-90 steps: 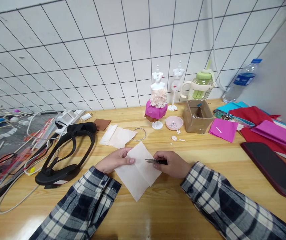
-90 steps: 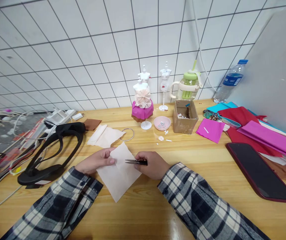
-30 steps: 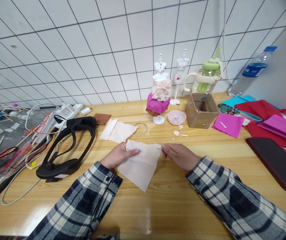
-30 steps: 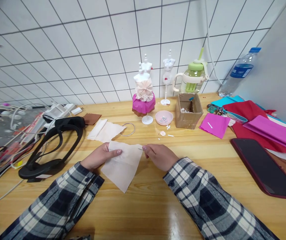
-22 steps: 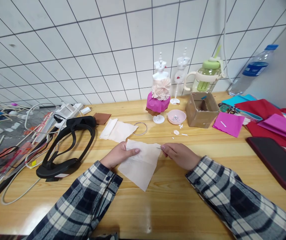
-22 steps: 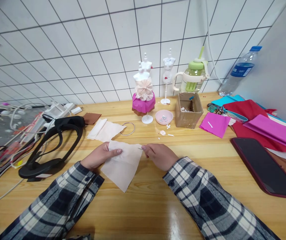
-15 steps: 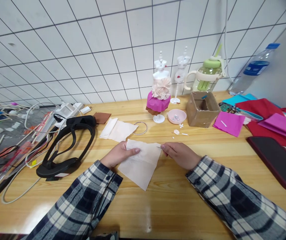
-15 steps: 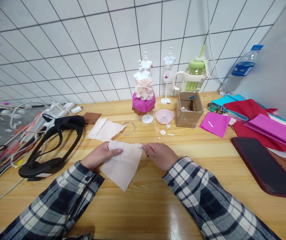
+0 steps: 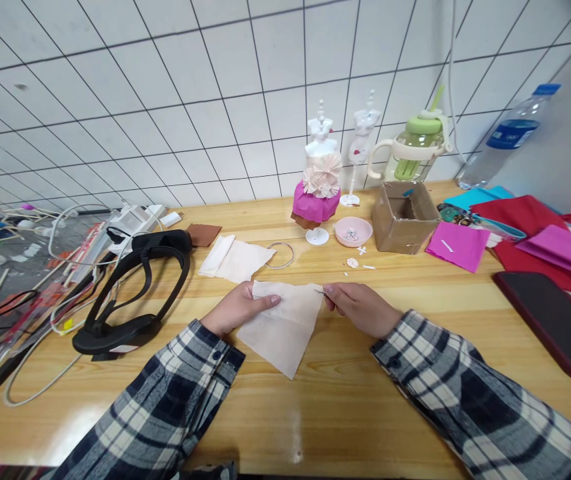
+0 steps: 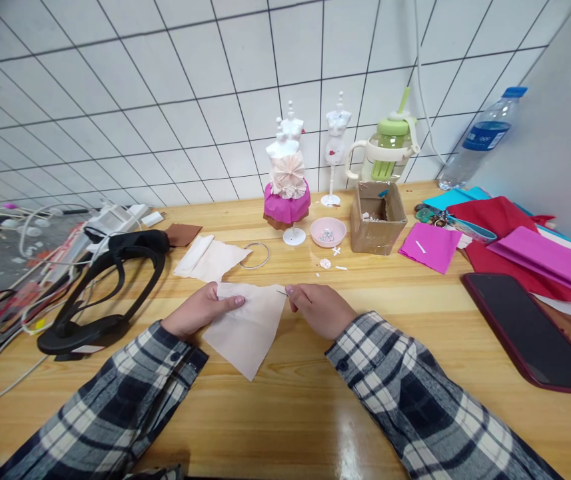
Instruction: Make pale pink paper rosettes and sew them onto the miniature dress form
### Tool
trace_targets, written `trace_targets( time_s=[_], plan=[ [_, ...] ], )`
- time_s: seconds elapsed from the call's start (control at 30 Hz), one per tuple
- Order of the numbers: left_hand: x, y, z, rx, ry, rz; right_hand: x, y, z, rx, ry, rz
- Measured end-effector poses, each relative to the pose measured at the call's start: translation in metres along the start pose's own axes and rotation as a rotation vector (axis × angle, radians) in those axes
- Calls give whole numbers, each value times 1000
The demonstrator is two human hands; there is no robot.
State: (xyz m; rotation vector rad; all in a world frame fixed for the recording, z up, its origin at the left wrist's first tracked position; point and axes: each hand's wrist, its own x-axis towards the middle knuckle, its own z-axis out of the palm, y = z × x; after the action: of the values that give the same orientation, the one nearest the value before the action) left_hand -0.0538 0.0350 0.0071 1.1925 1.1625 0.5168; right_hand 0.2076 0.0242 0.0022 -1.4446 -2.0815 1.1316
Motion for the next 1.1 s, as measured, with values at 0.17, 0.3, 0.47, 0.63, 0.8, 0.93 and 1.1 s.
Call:
trace_targets(
  time_s=[0.17, 0.3, 0.47, 0.63, 0.8, 0.93, 1.1],
  plan=[
    [0, 0, 0, 6, 2, 3, 0, -1, -3, 10, -19, 27],
    [0, -1, 0, 20, 14, -4, 1, 1, -7, 15, -14, 72],
    [0, -1, -1, 25, 11, 2, 1, 2, -7, 1, -45, 66],
    [0, -1, -2, 38, 4, 3, 0, 2, -6, 5, -41, 71],
    [0, -1, -2, 23, 3, -10, 0, 1, -7, 15, -44, 62],
    [0, 0, -1, 22, 2, -13, 1, 0, -8, -6, -40, 53],
    [-1, 1, 0, 33, 6, -7, 0, 0, -8, -22, -38, 55]
  ],
)
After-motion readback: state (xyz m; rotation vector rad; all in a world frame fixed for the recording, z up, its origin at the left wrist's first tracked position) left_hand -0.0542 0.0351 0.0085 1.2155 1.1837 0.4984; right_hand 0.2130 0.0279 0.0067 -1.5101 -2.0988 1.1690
